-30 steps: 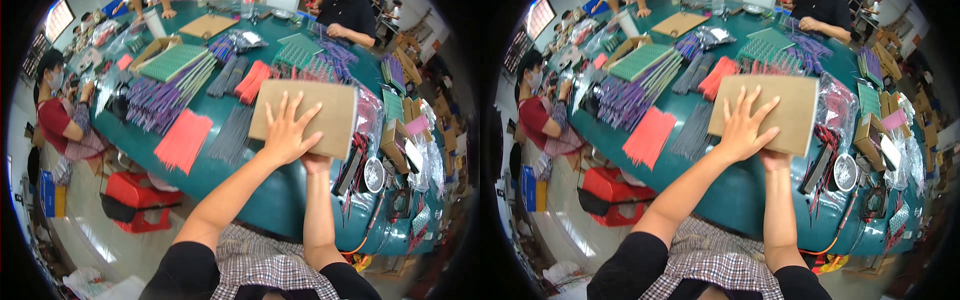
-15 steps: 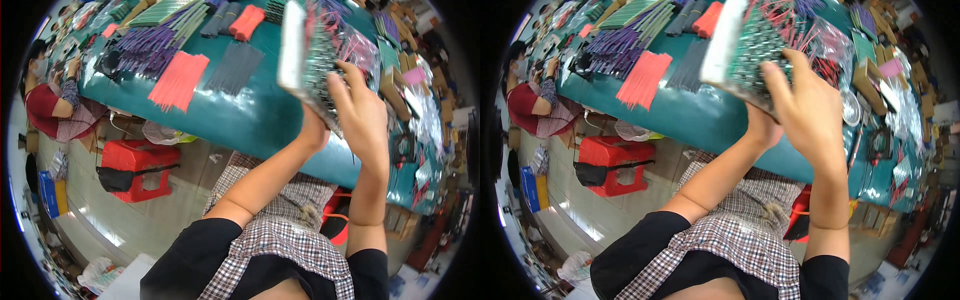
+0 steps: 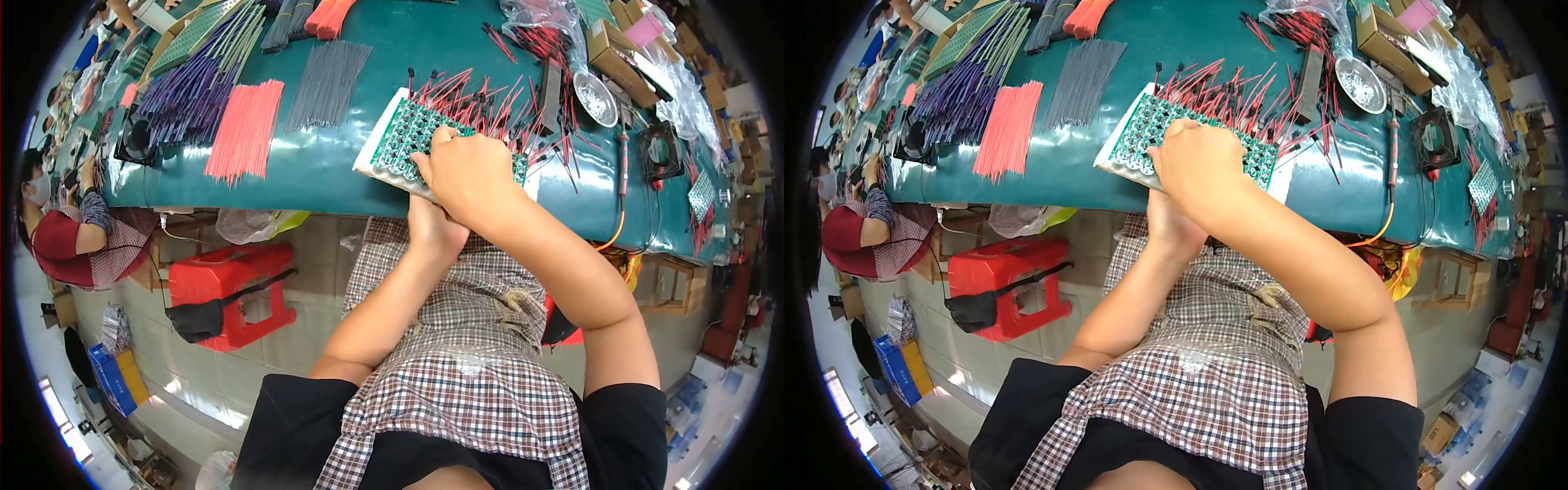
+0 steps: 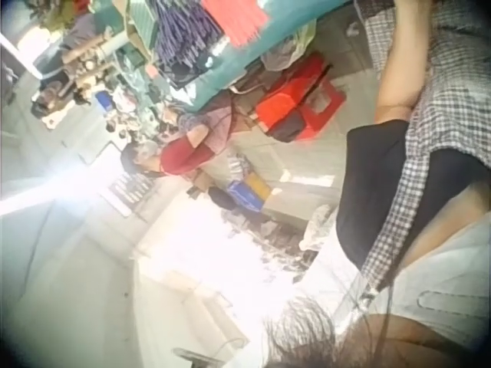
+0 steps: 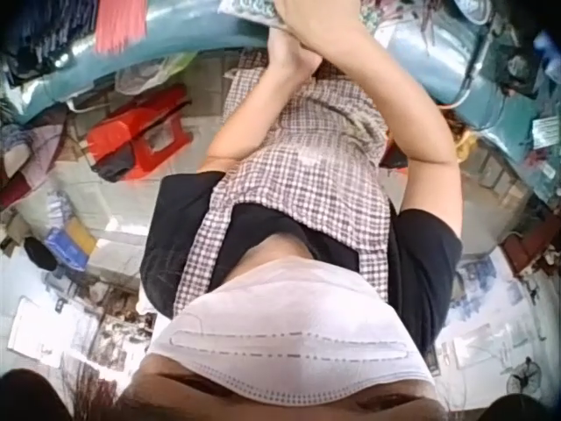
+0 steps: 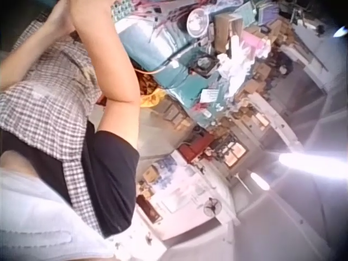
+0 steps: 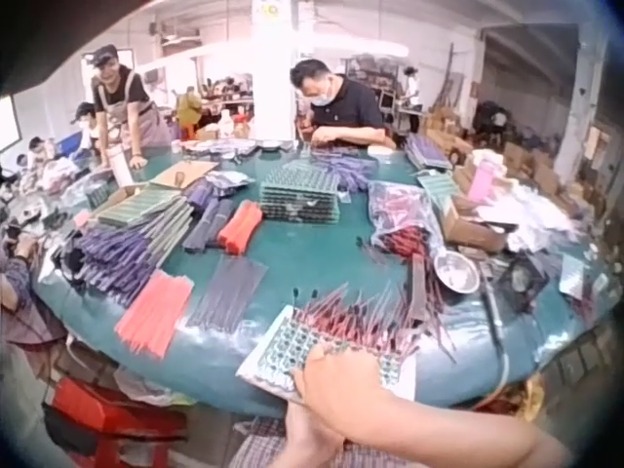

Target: The person connects wires to circular LED circuit boards using a soldering iron and solder wire.

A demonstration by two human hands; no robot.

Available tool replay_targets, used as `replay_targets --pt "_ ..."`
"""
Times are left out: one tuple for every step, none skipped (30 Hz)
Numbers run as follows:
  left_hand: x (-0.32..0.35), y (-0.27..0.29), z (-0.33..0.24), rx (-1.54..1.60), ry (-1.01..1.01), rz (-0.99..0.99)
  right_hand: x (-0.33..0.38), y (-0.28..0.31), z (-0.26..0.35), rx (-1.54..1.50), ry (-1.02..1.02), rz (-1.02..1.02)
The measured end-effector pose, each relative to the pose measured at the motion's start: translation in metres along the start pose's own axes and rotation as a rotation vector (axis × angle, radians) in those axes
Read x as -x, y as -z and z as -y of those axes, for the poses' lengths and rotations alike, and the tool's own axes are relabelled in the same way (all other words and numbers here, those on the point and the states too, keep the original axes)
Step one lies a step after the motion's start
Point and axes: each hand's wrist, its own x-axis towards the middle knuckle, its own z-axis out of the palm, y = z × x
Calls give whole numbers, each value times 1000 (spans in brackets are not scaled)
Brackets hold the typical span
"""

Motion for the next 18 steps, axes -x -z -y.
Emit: replay_targets --pt "7 6 -5 -3 5 -7 2 -3 1 -5 -2 6" --pt "20 12 -8 -51 81 -104 4 -8 1 41 10 -25" --pt "32 17 -13 -99 160 -202 6 -12 2 87 21 -56" --pt "41 22 -17 -103 158 -208 6 -17 4 80 23 -54" --pt "50 26 -20 -222 171 -187 6 -22 5 112 40 -58" --pt "57 29 -23 -341 183 -163 6 -27 5 145 56 -65" --pt "64 29 -27 -344 171 -166 8 -29 4 140 64 -73" --pt "68 27 -31 -408 227 -157 10 -30 2 179 85 -75" --pt "73 27 -42 -482 251 -162 9 -30 5 202 126 -102" --pt "78 27 -52 -587 308 -135 12 -30 4 231 199 -102" --pt "75 30 -64 -669 454 -77 13 -26 4 195 212 -82" --pt "75 29 -68 -856 399 -11 15 -19 0 167 222 -62" --pt "76 26 -69 -1049 336 35 12 -15 -3 120 246 84" --pt "72 20 -72 -1387 -18 137 8 -12 -8 83 271 235" --pt "68 13 -73 -1706 -389 229 5 0 -14 61 336 305" --pt "61 13 -73 -1920 -583 272 3 9 -17 43 407 376" --pt "52 21 -69 -1911 -670 347 3 9 -16 52 439 336" --pt "42 26 -64 -1936 -788 378 6 7 -18 -38 336 277"
